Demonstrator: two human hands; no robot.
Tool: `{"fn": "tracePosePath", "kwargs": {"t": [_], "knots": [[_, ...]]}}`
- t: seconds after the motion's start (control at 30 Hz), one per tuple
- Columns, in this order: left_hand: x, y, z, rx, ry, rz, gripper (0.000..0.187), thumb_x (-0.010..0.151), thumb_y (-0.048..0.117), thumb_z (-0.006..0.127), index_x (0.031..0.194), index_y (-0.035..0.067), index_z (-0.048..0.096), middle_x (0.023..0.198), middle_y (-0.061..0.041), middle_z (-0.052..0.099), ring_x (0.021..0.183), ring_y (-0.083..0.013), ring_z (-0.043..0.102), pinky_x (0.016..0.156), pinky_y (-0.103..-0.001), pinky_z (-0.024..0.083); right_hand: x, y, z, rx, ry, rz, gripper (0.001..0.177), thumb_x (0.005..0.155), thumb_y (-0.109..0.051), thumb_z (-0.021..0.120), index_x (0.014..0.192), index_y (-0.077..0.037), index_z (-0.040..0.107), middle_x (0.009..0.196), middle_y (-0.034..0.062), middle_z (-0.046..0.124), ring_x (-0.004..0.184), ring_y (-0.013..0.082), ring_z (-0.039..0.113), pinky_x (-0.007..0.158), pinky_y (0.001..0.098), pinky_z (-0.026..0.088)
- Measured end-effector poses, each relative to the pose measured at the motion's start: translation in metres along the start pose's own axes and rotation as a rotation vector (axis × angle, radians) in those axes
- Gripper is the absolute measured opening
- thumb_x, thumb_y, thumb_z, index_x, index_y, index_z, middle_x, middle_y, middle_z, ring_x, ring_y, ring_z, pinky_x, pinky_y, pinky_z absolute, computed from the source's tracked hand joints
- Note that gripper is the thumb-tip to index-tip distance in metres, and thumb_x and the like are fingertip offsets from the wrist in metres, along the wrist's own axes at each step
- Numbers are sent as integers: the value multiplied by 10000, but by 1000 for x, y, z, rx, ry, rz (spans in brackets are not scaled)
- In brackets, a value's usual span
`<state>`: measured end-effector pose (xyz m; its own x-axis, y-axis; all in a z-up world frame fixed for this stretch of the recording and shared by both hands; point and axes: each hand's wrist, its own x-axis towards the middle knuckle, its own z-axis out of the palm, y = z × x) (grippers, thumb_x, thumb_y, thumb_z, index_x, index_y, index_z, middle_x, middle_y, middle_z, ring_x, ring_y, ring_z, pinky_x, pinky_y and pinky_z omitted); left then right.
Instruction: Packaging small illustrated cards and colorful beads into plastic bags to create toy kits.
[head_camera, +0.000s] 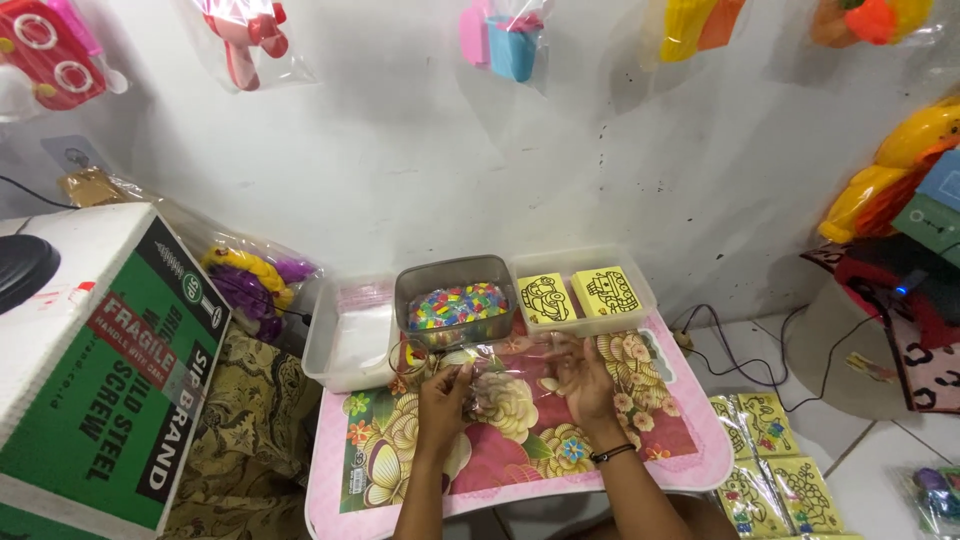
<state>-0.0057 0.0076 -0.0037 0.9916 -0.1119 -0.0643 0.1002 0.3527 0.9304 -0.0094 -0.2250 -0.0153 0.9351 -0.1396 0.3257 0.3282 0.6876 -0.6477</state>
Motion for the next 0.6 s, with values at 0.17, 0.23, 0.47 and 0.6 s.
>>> {"fn": "tracePosePath", "kwargs": {"t": [0.17,0.23,0.47,0.6], "knots": [[-4,-2,-1,45,-3,49,266,992,207,674,997,-40,774,667,-61,631,517,-116,536,449,-261,439,1,1,-6,34,72,-36,430,1058,-304,486,1230,68,618,995,152,730,870,216,693,776,367,548],[-4,-1,-2,109,3,82,265,997,190,664,1008,-43,788,672,-56,653,515,-100,518,463,-254,423,0,-3,-6,3,82,-81,417,1050,-275,495,1189,91,635,1058,186,723,914,218,689,852,362,543],[-4,3,-2,12,3,-26,246,960,178,724,958,-65,761,645,-87,600,472,-146,529,398,-275,400,8,-52,-1,-732,342,-356,258,995,-167,526,874,-12,692,760,66,640,673,152,545,617,277,454],[-1,4,-2,5,14,-64,262,982,170,688,1022,-63,800,624,-61,532,465,-133,467,408,-284,429,47,-93,1,-1276,323,-424,170,927,-163,658,831,-40,727,838,36,665,711,148,545,682,270,456]]}}
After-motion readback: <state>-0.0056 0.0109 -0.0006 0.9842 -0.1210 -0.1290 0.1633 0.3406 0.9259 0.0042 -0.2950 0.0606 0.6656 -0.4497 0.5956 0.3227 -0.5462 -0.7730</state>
